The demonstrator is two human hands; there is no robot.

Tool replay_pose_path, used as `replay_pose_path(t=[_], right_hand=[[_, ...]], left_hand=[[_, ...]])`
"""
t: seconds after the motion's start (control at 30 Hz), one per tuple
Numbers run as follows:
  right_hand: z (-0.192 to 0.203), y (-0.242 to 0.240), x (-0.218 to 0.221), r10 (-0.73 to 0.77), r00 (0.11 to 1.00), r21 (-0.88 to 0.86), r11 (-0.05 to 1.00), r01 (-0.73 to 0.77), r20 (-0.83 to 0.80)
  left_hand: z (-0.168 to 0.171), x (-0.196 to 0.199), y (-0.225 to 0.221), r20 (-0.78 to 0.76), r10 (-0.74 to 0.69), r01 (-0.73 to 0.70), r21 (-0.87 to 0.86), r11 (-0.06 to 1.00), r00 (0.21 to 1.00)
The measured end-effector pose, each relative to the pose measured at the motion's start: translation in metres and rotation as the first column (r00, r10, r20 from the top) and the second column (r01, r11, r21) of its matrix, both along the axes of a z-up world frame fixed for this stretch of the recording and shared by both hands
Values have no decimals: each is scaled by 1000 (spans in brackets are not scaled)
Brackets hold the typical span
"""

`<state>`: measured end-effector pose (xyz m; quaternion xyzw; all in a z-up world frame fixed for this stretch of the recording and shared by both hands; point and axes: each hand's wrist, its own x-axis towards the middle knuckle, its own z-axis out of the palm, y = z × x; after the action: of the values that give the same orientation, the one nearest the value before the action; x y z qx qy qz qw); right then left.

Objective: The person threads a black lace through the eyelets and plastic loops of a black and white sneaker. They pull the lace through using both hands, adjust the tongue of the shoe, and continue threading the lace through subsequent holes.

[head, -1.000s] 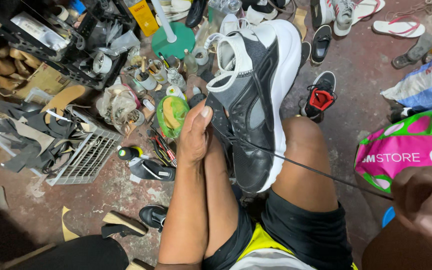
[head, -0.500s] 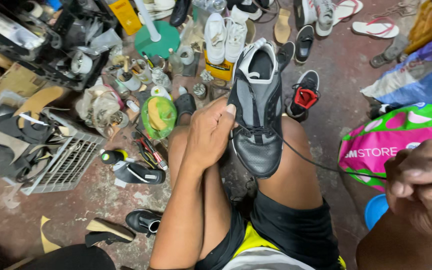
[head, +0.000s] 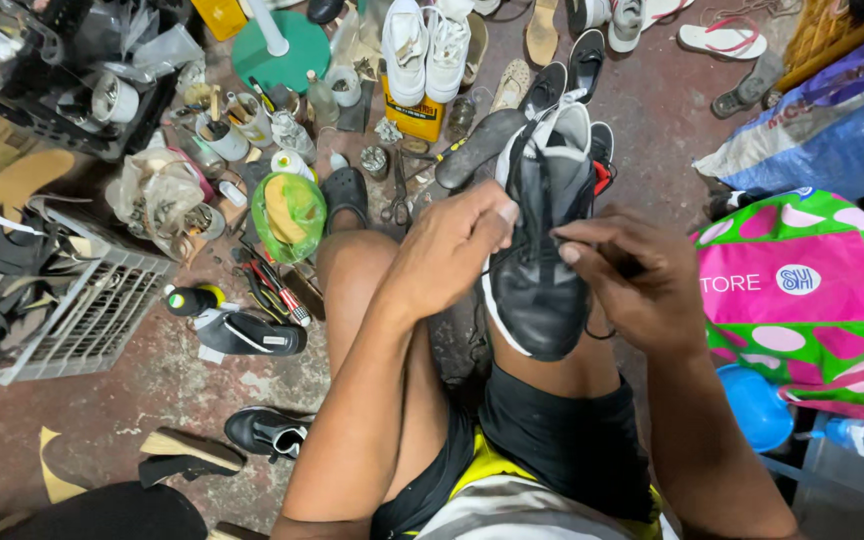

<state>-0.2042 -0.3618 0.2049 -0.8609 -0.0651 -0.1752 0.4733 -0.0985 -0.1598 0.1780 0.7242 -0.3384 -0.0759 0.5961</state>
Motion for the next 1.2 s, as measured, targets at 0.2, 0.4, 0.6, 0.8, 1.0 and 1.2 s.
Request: replay_pose_path(t=[0.2,0.4,0.6,0.8,1.0,1.2], right_hand=[[-25,-4,3,-18,995,173,984,35,-96],[-27,6,-2,-36,997,90,995,42,-70],[-34,5,0,-133,985,198,968,152,-110],[-24,3,7,-210,971,-26,978,209,-117],[-20,-1,6,-189,961,-124,978,166,-203],[-31,-13,7,-122,955,100,983,154,-269]], left_hand=[[16,-2,9,-21,-97,96,-31,995,995],[18,-2,8,311,33,-66,94,993,950],[7,6,7,483,91,-82,-41,996,871],[7,0,-3,500,153,-99,-133,986,852],[16,-19,-1,259,217,-191,-121,974,941],[-5,-4,4,-191,261,-252,70,965,946]])
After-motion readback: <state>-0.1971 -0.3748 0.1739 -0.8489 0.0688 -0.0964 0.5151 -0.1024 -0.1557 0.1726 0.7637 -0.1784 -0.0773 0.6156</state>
